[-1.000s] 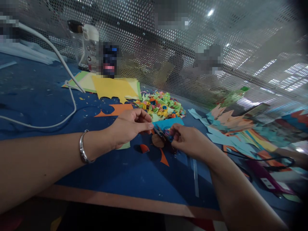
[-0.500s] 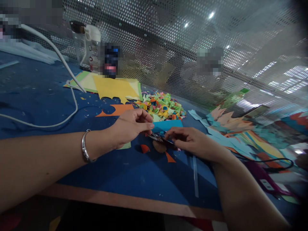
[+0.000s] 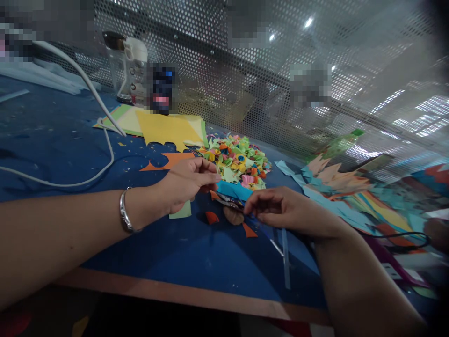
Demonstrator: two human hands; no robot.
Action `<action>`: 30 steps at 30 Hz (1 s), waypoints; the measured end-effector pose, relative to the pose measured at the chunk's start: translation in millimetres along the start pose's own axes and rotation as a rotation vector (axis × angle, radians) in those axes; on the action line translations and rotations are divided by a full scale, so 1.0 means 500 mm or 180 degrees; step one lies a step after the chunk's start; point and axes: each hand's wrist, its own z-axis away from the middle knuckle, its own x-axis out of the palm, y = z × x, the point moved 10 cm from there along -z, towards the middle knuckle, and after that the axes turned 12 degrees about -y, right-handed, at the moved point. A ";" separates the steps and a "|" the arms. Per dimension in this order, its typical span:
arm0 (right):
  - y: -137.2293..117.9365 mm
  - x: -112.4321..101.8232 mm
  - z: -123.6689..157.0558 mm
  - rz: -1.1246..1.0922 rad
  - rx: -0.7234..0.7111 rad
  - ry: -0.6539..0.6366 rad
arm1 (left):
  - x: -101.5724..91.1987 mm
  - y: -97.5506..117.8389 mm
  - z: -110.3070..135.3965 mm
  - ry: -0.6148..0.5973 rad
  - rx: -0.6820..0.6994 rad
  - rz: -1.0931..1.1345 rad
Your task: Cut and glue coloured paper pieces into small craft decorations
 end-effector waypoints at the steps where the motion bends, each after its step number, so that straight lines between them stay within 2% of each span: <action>1: -0.003 0.001 -0.001 0.0007 -0.0049 0.0040 | -0.001 -0.002 -0.001 -0.0007 -0.0013 0.0012; 5: -0.022 -0.014 0.002 0.0177 -0.0278 0.0469 | -0.003 -0.006 0.000 0.0020 -0.0099 0.0014; 9: -0.027 -0.062 0.025 0.0259 -0.0379 0.1435 | 0.003 -0.004 0.002 0.0002 -0.0123 0.0129; 12: -0.021 -0.091 0.052 -0.0123 -0.0579 0.2168 | 0.008 -0.006 0.003 -0.0021 -0.0132 0.0207; 15: -0.026 -0.097 0.072 -0.0758 -0.1028 0.2576 | 0.008 -0.013 0.002 -0.0003 -0.0180 0.0235; 18: -0.030 -0.090 0.075 -0.1334 -0.1218 0.2662 | 0.005 -0.020 0.003 0.0040 -0.0226 0.0247; 23: -0.030 -0.074 0.050 -0.1377 -0.1036 0.2419 | 0.011 -0.020 0.004 -0.0026 -0.0185 0.0320; 26: -0.021 -0.068 0.032 -0.1557 -0.1101 0.2242 | 0.017 -0.021 0.005 -0.0069 -0.0184 0.0418; 30: -0.008 -0.066 0.021 -0.1888 -0.1142 0.2206 | 0.025 -0.024 0.006 -0.0167 -0.0159 0.0403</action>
